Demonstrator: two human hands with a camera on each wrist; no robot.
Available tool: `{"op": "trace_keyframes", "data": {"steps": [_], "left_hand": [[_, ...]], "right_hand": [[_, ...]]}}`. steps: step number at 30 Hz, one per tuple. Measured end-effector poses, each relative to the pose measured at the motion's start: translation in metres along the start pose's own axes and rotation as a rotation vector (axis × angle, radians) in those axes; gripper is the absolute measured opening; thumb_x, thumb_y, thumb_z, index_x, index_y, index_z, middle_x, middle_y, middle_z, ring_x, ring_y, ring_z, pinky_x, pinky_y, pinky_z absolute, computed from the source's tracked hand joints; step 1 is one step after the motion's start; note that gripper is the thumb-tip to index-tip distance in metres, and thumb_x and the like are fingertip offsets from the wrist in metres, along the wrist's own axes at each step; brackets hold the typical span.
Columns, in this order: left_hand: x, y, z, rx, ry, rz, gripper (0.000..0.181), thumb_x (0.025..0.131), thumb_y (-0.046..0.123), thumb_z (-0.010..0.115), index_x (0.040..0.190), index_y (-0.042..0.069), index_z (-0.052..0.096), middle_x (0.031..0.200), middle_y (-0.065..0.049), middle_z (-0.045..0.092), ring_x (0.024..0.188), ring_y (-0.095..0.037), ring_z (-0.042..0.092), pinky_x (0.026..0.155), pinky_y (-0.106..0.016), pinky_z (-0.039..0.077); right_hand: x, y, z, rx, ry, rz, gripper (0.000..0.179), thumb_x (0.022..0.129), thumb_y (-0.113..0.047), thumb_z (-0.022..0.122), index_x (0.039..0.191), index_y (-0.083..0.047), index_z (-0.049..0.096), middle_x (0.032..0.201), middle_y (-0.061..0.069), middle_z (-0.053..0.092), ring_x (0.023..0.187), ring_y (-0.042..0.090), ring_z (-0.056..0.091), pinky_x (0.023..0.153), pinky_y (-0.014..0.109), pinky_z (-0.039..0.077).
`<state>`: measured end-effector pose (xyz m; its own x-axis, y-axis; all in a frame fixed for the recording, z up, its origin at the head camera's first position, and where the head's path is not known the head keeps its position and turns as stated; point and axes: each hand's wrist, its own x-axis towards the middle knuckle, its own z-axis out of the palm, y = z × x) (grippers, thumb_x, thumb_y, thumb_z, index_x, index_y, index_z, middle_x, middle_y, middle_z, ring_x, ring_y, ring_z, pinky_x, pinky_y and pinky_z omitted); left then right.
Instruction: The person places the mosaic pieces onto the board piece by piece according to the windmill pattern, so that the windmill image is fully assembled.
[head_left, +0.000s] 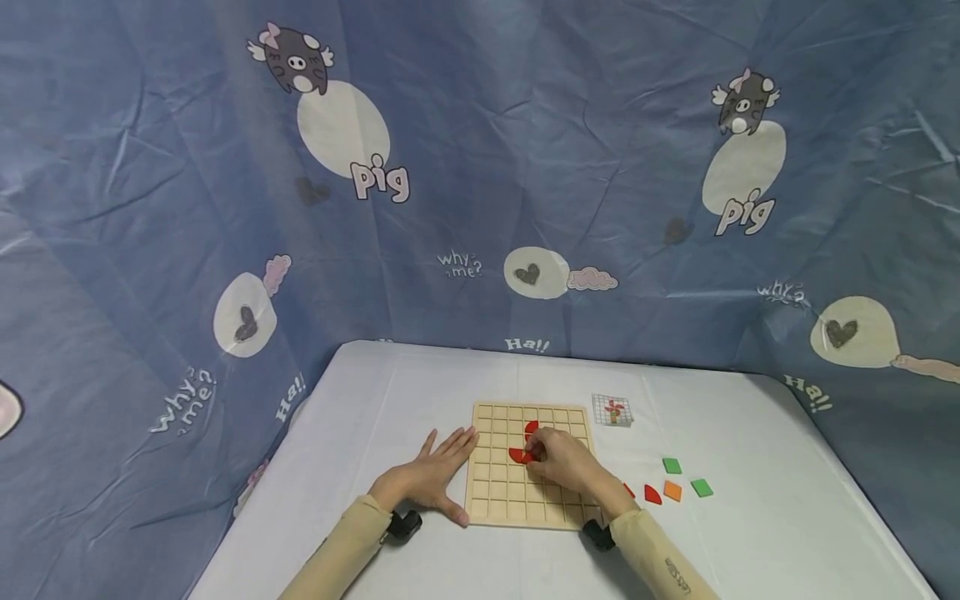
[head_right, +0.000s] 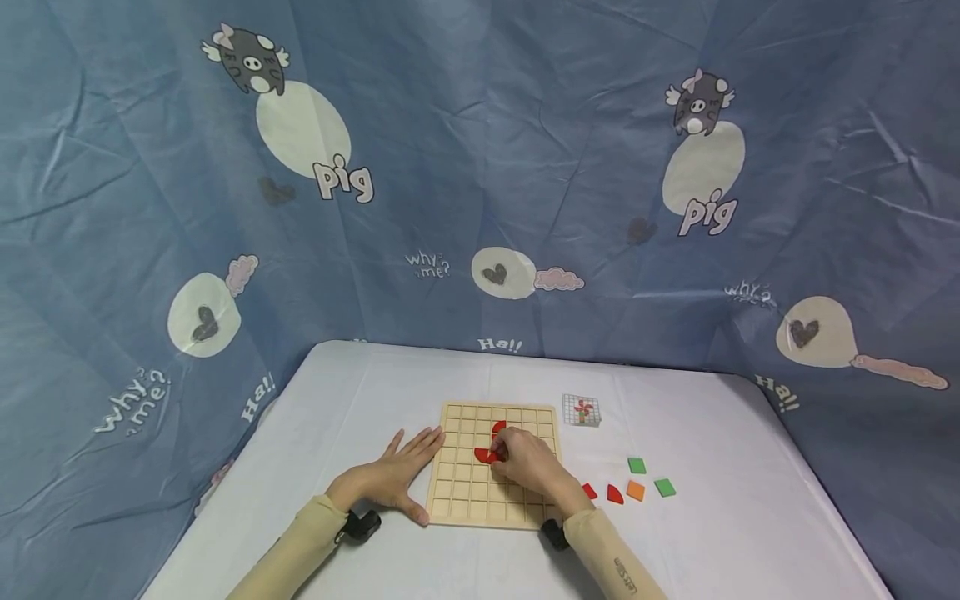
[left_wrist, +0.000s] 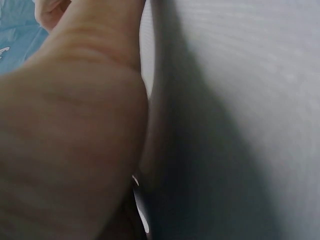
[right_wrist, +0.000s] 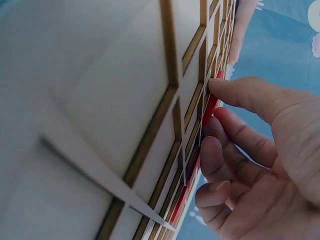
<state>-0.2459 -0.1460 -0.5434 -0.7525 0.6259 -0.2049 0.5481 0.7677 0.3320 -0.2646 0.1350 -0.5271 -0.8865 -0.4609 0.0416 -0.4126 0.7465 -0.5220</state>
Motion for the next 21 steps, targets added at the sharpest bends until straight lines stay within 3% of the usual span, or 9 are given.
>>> {"op": "trace_keyframes", "data": {"steps": [9, 21], "left_hand": [[0.000, 0.000, 0.001, 0.005, 0.005, 0.002, 0.134, 0.062, 0.073, 0.072, 0.156, 0.008, 0.001, 0.164, -0.010, -0.003, 0.151, -0.030, -0.001, 0.116, -0.064, -0.004], [0.000, -0.001, 0.000, -0.003, 0.008, 0.012, 0.134, 0.063, 0.072, 0.072, 0.156, 0.007, 0.001, 0.164, -0.010, -0.003, 0.151, -0.030, -0.001, 0.116, -0.064, -0.004]], "right_hand": [[0.000, 0.002, 0.001, 0.043, -0.003, -0.009, 0.020, 0.081, -0.016, 0.077, 0.099, -0.012, 0.068, 0.089, -0.005, 0.065, 0.077, 0.007, 0.056, 0.068, 0.024, 0.049], [0.001, 0.007, -0.010, 0.014, -0.023, -0.060, 0.020, 0.081, -0.012, 0.075, 0.099, -0.011, 0.067, 0.089, -0.005, 0.064, 0.077, 0.006, 0.055, 0.066, 0.023, 0.048]]}}
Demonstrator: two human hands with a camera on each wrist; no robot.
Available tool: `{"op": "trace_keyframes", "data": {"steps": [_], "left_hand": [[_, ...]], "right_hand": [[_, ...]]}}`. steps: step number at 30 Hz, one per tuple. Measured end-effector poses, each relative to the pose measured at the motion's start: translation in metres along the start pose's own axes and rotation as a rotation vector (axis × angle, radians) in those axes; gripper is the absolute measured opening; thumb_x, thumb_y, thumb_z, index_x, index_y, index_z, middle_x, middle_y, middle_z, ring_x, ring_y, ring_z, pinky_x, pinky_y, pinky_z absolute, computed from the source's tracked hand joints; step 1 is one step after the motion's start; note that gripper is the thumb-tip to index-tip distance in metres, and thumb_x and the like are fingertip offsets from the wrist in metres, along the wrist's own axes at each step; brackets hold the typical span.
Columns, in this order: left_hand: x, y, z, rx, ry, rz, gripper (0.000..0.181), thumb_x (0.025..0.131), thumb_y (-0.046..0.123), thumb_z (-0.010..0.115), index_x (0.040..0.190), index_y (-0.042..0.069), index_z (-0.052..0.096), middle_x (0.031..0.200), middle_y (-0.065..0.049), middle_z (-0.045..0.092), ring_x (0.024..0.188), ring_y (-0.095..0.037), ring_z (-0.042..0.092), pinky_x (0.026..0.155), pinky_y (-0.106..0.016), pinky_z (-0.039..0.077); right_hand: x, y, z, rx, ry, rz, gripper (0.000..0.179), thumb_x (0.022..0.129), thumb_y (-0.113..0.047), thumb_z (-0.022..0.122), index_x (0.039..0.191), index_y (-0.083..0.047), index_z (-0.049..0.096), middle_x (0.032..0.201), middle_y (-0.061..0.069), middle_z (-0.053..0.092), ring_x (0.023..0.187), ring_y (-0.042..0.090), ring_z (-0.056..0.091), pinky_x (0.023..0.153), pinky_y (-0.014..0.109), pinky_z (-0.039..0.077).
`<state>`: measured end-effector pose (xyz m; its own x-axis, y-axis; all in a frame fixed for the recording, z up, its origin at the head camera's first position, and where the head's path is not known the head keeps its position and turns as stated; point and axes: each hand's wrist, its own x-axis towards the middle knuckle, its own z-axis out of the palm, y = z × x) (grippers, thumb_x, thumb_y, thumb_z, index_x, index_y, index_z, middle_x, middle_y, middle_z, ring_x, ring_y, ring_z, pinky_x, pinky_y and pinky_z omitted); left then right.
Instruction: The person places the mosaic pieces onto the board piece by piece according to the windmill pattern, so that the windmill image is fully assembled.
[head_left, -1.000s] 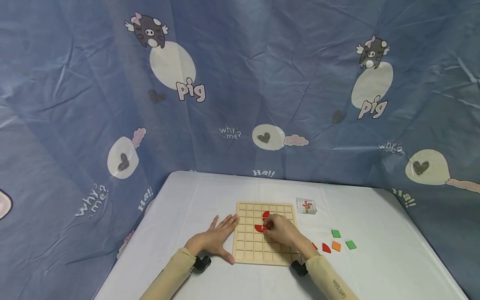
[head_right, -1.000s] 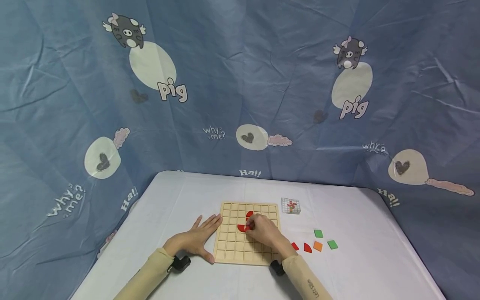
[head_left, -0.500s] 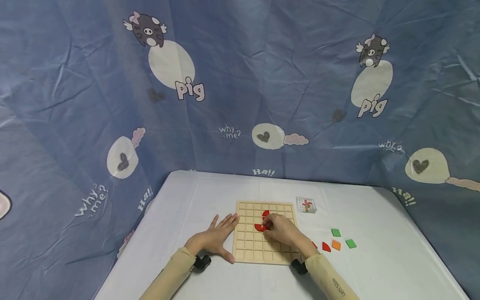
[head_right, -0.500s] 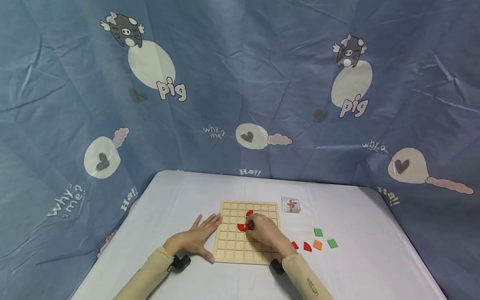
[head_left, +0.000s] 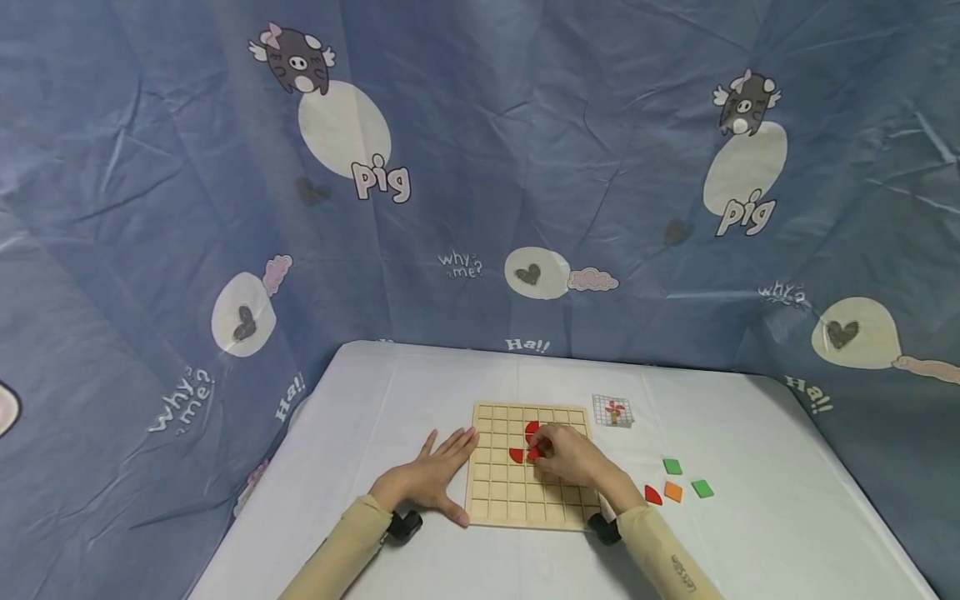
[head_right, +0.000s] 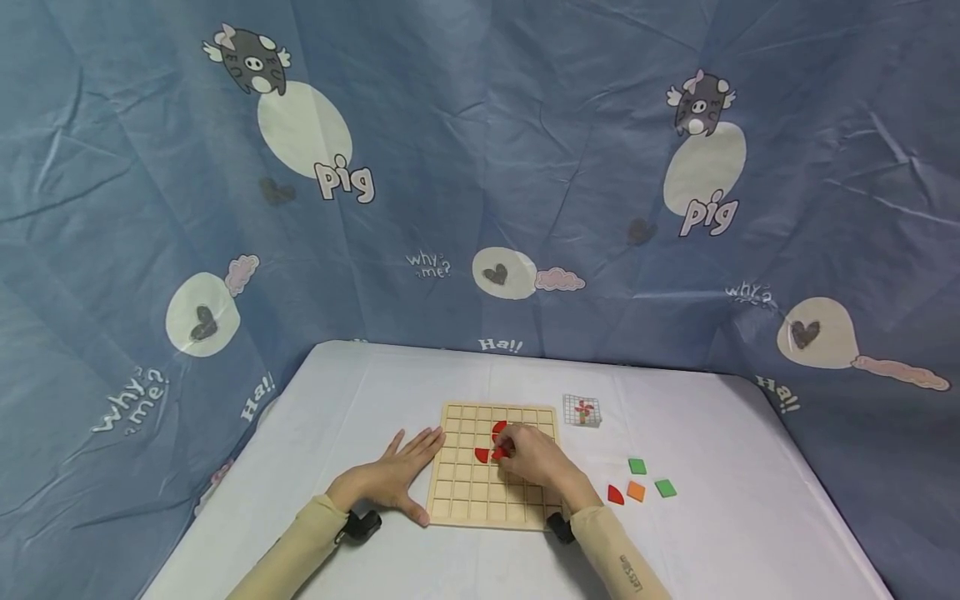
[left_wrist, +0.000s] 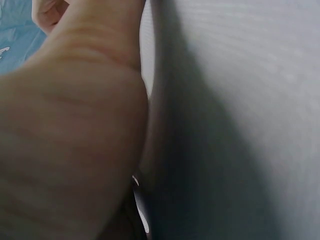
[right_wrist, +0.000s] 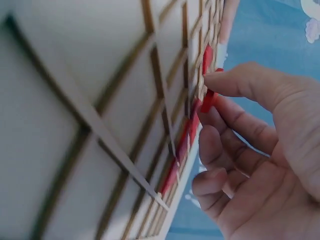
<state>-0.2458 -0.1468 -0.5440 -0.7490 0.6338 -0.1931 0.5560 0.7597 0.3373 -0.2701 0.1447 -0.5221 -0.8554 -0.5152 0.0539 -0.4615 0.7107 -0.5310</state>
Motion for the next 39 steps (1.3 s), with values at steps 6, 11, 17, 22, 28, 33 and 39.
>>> {"op": "trace_keyframes", "data": {"steps": [6, 11, 17, 22, 28, 33, 39], "left_hand": [[0.001, -0.001, 0.000, 0.011, 0.006, -0.008, 0.135, 0.061, 0.073, 0.072, 0.156, 0.007, 0.001, 0.164, -0.009, -0.003, 0.151, -0.030, -0.001, 0.116, -0.064, -0.003], [0.002, 0.000, -0.001, 0.011, 0.004, -0.006, 0.135, 0.062, 0.073, 0.072, 0.156, 0.007, 0.002, 0.164, -0.010, -0.003, 0.151, -0.030, -0.001, 0.116, -0.064, -0.003], [0.002, 0.001, 0.000, 0.007, 0.001, -0.011, 0.134, 0.062, 0.072, 0.072, 0.156, 0.007, 0.002, 0.164, -0.010, -0.003, 0.151, -0.029, -0.001, 0.117, -0.063, -0.003], [0.003, 0.001, 0.000, 0.014, 0.003, -0.012, 0.135, 0.061, 0.074, 0.072, 0.156, 0.008, 0.002, 0.164, -0.009, -0.003, 0.151, -0.029, -0.001, 0.117, -0.063, -0.003], [0.004, 0.001, -0.001, 0.012, 0.002, -0.016, 0.135, 0.061, 0.074, 0.071, 0.156, 0.008, 0.001, 0.164, -0.009, -0.003, 0.151, -0.028, -0.002, 0.117, -0.063, -0.004], [0.002, 0.002, -0.002, 0.010, -0.002, -0.012, 0.135, 0.061, 0.074, 0.072, 0.156, 0.008, 0.002, 0.164, -0.009, -0.003, 0.151, -0.029, -0.001, 0.117, -0.063, -0.003], [0.000, 0.002, -0.001, 0.007, -0.007, -0.010, 0.135, 0.062, 0.071, 0.073, 0.156, 0.007, 0.000, 0.164, -0.010, -0.004, 0.151, -0.030, -0.002, 0.117, -0.063, -0.004]], "right_hand": [[0.001, 0.003, -0.005, -0.005, -0.031, -0.059, 0.023, 0.080, -0.002, 0.069, 0.102, -0.008, 0.068, 0.093, -0.002, 0.062, 0.080, 0.009, 0.055, 0.068, 0.024, 0.049], [0.004, 0.004, -0.002, -0.030, -0.040, -0.094, 0.027, 0.079, 0.003, 0.066, 0.103, -0.006, 0.069, 0.095, 0.001, 0.062, 0.083, 0.009, 0.054, 0.071, 0.026, 0.050], [0.004, 0.003, -0.001, -0.007, -0.037, -0.097, 0.025, 0.079, 0.005, 0.066, 0.103, -0.003, 0.069, 0.095, 0.003, 0.063, 0.082, 0.011, 0.055, 0.069, 0.025, 0.050], [0.003, 0.001, -0.002, -0.003, -0.034, -0.085, 0.023, 0.081, 0.003, 0.068, 0.103, -0.003, 0.070, 0.097, 0.002, 0.063, 0.085, 0.012, 0.057, 0.072, 0.026, 0.051], [0.005, 0.001, 0.002, -0.018, 0.000, -0.111, 0.024, 0.079, 0.005, 0.067, 0.100, -0.006, 0.070, 0.098, 0.000, 0.063, 0.089, 0.013, 0.059, 0.076, 0.029, 0.053], [0.005, 0.002, 0.005, -0.013, 0.024, -0.111, 0.022, 0.079, 0.006, 0.068, 0.097, -0.006, 0.071, 0.094, 0.001, 0.063, 0.083, 0.011, 0.058, 0.071, 0.025, 0.052], [0.004, 0.001, 0.008, -0.019, 0.041, -0.085, 0.017, 0.082, 0.003, 0.071, 0.094, -0.007, 0.070, 0.089, 0.000, 0.061, 0.077, 0.011, 0.057, 0.066, 0.023, 0.050]]}}
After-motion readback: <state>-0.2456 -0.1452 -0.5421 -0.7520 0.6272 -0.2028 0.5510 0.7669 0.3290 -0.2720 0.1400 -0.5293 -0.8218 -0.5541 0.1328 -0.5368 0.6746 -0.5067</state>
